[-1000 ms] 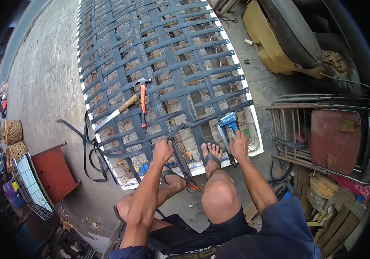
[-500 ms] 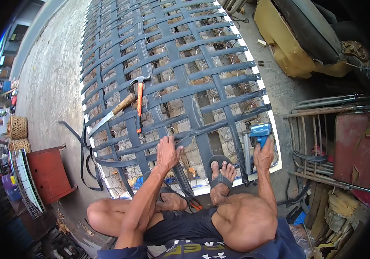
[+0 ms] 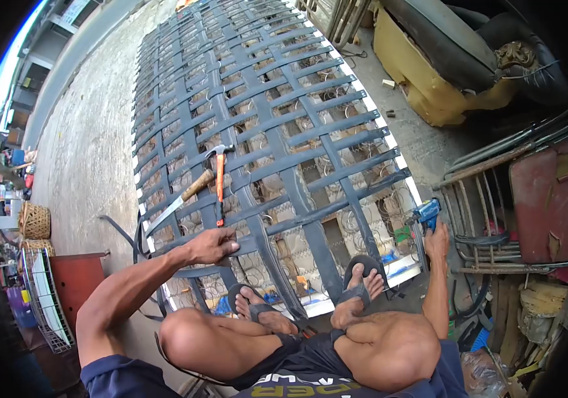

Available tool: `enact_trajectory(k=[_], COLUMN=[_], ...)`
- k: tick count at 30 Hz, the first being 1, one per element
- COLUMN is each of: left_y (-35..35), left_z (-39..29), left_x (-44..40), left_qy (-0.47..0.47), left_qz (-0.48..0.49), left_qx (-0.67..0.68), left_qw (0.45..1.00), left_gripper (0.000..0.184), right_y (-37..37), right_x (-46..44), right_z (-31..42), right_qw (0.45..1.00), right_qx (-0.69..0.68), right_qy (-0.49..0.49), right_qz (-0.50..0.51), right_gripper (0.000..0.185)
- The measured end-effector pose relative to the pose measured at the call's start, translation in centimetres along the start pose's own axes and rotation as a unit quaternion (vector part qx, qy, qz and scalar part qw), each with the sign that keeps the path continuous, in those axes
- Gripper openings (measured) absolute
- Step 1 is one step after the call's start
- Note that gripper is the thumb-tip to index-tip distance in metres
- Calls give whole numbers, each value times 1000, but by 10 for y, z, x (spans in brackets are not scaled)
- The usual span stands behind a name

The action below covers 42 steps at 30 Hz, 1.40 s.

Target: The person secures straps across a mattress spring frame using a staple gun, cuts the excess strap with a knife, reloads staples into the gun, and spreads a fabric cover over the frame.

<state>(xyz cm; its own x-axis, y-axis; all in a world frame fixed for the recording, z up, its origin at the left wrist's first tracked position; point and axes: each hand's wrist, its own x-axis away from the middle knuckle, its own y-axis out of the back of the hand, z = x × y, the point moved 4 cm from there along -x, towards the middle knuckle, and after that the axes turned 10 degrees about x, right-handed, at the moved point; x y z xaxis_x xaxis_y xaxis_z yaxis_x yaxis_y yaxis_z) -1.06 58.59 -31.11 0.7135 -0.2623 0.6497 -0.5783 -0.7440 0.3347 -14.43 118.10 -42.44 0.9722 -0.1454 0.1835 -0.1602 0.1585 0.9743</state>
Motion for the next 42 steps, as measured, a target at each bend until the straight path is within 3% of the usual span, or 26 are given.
enact_trajectory(k=[2,4,5,6,7,8,9,10,12,13,14,16,17,19,22,23,25,28,33,42], left_y=[8,5,-1,-2,-5,-15,-28,-45,-91,-109,-121,-142,-149,-148,-155,-156,-154,-153,-157,-158], left_z=[-69,-124,-126,-133,-138,-132,-112,-90,-64,-59,-53,-38,-28,-19,-12,-11,-11,-10,-14,-4], left_x=[33,47,37,26,20,7,-17,-37,-59,-65,-69,-71,-73,-69,-61,-59,-60,-57,-69,-57], left_qy=[58,-31,-29,-102,-175,-183,-90,10,-9,-44,-42,21,26,30,29,46,63,67,3,-15], left_qz=[-49,-87,-87,-121,-156,-159,-175,-183,-167,-177,-175,-168,-163,-165,-175,-172,-172,-195,-204,-229], left_qx=[61,137,146,178,210,218,235,252,216,157,159,129,140,130,121,111,102,78,80,78], left_qw=[995,986,985,971,949,945,952,950,962,971,971,977,976,977,977,978,978,975,976,970], left_gripper=[28,26,26,25,25,25,25,26,25,25,25,26,26,26,26,26,26,26,24,21], right_y=[-1,-8,-12,-28,-49,-53,-18,-11,-13,2,8,25,34,57,29,4,-20,-38,-48,-44], right_x=[10,12,15,26,40,39,50,53,51,57,58,64,71,87,118,132,154,159,160,168], right_z=[0,-10,-15,-23,-32,-36,-1,2,-3,15,23,39,57,117,193,207,231,247,256,255], right_qw=[999,993,988,988,993,991,994,992,994,991,991,992,982,973,944,935,921,923,930,946], right_qx=[8,6,6,14,68,120,69,79,79,115,118,118,115,41,-173,-180,-34,7,42,-6], right_qy=[-10,-21,-29,-28,15,60,78,79,-35,-31,-32,-8,53,126,267,241,321,311,301,251], right_qz=[41,117,151,154,90,18,-46,-52,73,53,55,-35,-139,-188,86,189,220,228,206,205], right_gripper=[52,75,88,88,83,78,71,71,72,57,57,58,54,45,27,39,58,70,72,77])
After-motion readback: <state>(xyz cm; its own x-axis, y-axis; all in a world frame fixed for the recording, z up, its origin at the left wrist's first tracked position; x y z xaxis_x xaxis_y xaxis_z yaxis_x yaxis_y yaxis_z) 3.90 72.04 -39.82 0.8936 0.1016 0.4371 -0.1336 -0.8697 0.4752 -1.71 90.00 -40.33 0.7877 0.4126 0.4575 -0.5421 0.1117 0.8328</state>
